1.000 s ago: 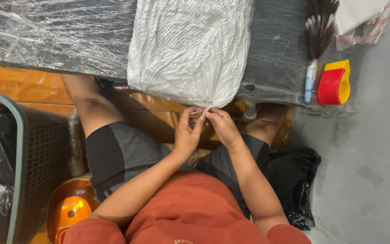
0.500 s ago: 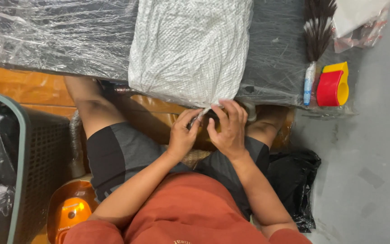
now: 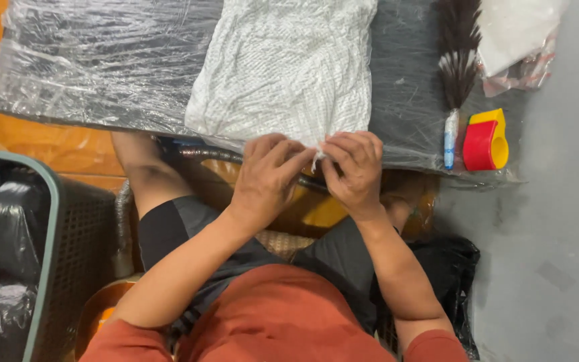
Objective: Vacuuming air out of a cushion inside a plastic bag to compress it and then sealing the bag with tape.
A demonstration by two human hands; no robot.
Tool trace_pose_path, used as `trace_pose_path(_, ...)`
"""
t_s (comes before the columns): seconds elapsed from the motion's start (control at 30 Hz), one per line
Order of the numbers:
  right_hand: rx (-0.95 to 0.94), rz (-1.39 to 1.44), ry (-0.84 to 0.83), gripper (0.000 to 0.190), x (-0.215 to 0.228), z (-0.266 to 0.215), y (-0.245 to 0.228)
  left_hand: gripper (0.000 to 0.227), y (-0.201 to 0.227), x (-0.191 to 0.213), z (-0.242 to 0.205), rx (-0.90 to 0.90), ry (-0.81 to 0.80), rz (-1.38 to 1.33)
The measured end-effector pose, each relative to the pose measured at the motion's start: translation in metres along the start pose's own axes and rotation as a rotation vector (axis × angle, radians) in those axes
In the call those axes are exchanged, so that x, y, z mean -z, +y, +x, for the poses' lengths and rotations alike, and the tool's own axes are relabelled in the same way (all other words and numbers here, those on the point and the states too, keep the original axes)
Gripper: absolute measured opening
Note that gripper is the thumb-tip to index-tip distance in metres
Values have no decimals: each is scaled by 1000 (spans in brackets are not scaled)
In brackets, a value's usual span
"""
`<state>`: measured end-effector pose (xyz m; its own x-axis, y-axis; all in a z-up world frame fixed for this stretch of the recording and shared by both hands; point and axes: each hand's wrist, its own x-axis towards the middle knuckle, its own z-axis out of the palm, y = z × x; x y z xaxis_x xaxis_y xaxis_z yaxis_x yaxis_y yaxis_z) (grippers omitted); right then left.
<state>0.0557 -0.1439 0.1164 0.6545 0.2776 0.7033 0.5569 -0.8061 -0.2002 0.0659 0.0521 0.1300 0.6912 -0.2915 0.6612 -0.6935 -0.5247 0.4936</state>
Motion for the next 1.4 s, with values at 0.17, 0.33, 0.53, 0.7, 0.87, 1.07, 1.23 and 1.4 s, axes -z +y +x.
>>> trace_pose_path(0.17, -41, 174, 102, 14, 38, 36, -15, 21, -7, 11, 31, -73, 229, 27)
trace_pose_path(0.33, -105, 220, 109, 14, 70, 52, -24, 11, 6, 25, 55, -359, 342, -10)
trace_pose_path(0.53, -236, 264, 44, 21, 95, 58, -27, 65, 14, 56, 51, -444, -80, 190)
trace_pose_path(0.7, -303, 263, -44, 29, 96, 59, -32, 58, 10, 73, 51, -477, -369, 484)
trace_pose_path(0.87, -303, 289, -51, 30, 95, 58, -31, 42, 13, 91, 81, -487, -337, 235)
trace_pose_path(1.07, -306, 243, -55, 28, 96, 60, -30, 14, 14, 76, 102, -213, -311, -34)
trace_pose_path(1.23, -319, 248, -53, 28, 94, 59, -29, 18, 22, 76, 113, -97, -342, -28)
trace_pose_path(1.4, -330, 248, -51, 28, 93, 60, -27, 12, 25, 68, 111, -348, -205, 252)
